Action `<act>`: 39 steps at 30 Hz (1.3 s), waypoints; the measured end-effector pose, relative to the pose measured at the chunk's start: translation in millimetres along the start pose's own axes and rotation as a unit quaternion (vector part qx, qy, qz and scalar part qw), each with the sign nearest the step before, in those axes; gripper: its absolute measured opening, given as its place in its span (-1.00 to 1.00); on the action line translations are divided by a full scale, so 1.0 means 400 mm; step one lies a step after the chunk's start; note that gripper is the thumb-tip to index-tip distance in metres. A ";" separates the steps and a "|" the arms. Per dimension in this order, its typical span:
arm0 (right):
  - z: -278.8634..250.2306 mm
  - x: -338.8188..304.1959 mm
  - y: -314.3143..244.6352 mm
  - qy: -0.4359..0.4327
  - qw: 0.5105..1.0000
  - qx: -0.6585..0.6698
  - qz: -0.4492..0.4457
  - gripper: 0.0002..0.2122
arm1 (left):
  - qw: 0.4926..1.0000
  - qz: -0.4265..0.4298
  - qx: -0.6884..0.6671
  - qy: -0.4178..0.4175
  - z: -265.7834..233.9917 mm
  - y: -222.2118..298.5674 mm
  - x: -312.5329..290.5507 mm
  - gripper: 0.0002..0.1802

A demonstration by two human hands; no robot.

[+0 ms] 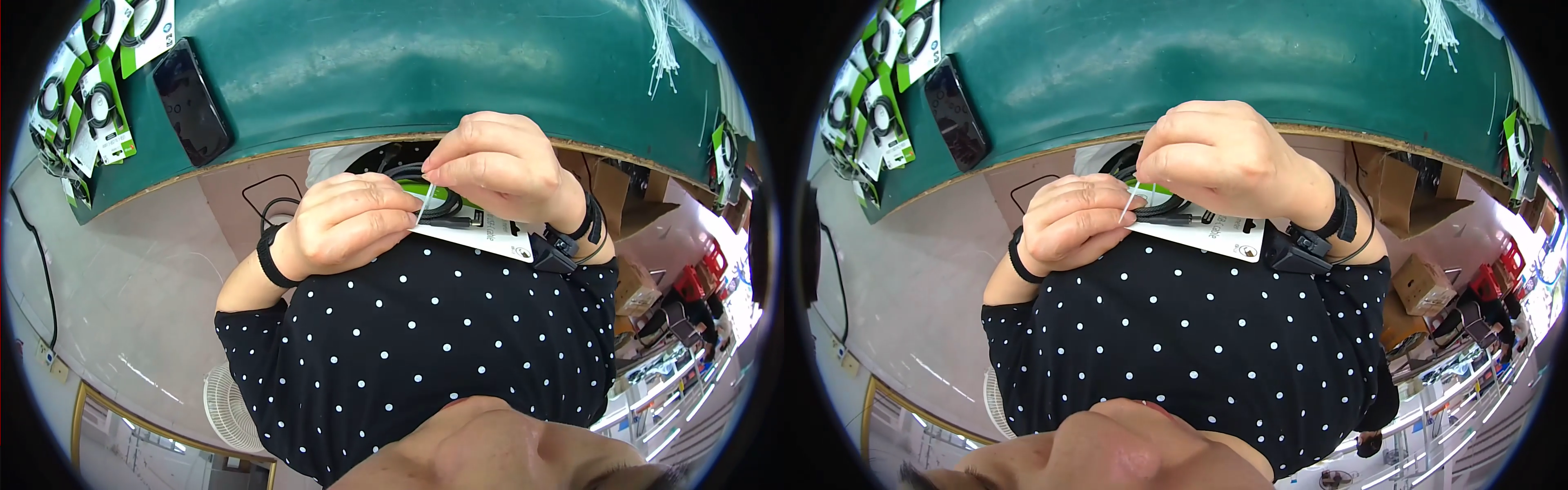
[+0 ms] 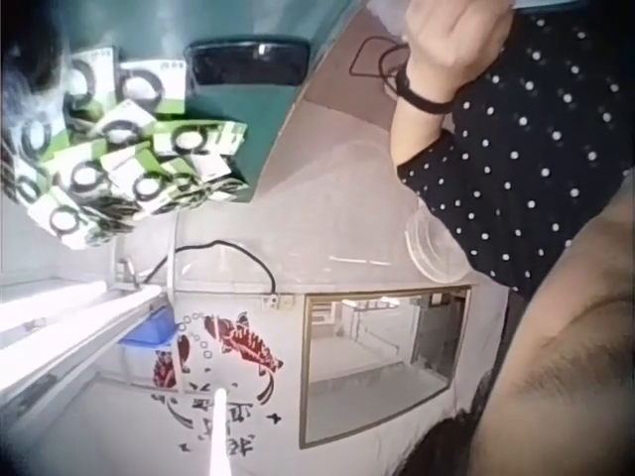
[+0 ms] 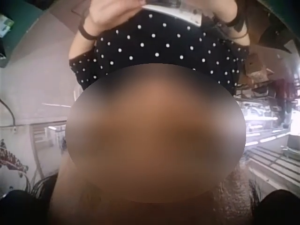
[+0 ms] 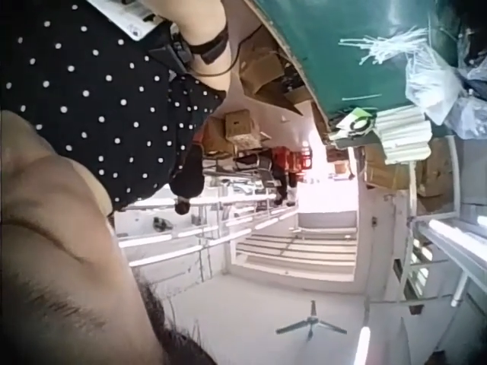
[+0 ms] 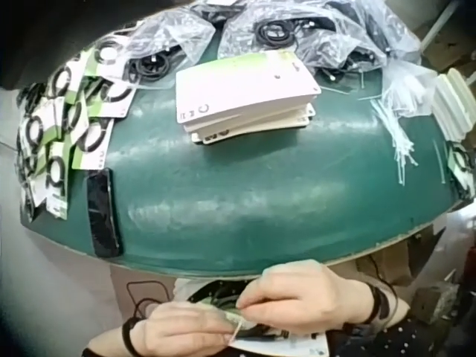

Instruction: The person secures a coiled cable to a cardboard backing by threading a plastic tie through the card and around the cable. They pull the tie tight by hand and then repeat the process with a second plastic tie.

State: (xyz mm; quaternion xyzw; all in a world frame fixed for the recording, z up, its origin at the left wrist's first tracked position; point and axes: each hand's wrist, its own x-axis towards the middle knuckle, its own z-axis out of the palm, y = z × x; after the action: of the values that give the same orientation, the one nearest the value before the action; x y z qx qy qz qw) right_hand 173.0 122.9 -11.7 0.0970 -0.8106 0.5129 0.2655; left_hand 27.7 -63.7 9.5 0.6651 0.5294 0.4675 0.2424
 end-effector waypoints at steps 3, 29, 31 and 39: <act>-0.005 -0.013 -0.004 -0.028 0.999 -0.016 0.000 -0.82 | 1.000 -0.001 -0.009 -0.011 0.004 -0.005 -0.005 -0.77; -0.028 -0.015 -0.009 -0.120 0.991 -0.047 -0.024 -0.85 | 1.000 -0.018 -0.023 -0.010 0.011 -0.014 -0.003 -0.77; -0.027 -0.016 -0.009 -0.121 0.992 -0.041 -0.022 -0.85 | 0.999 -0.019 -0.025 -0.008 0.012 -0.014 -0.002 -0.77; -0.020 -0.021 0.005 -0.106 0.994 -0.025 -0.015 -0.85 | 0.998 -0.041 -0.039 -0.013 0.008 -0.016 0.004 -0.77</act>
State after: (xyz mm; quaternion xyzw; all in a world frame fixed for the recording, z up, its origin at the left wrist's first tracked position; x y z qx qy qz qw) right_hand 181.7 129.8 -15.0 0.1562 -0.8453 0.4753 0.1876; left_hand 27.6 -59.6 3.4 0.6390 0.5343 0.4690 0.2937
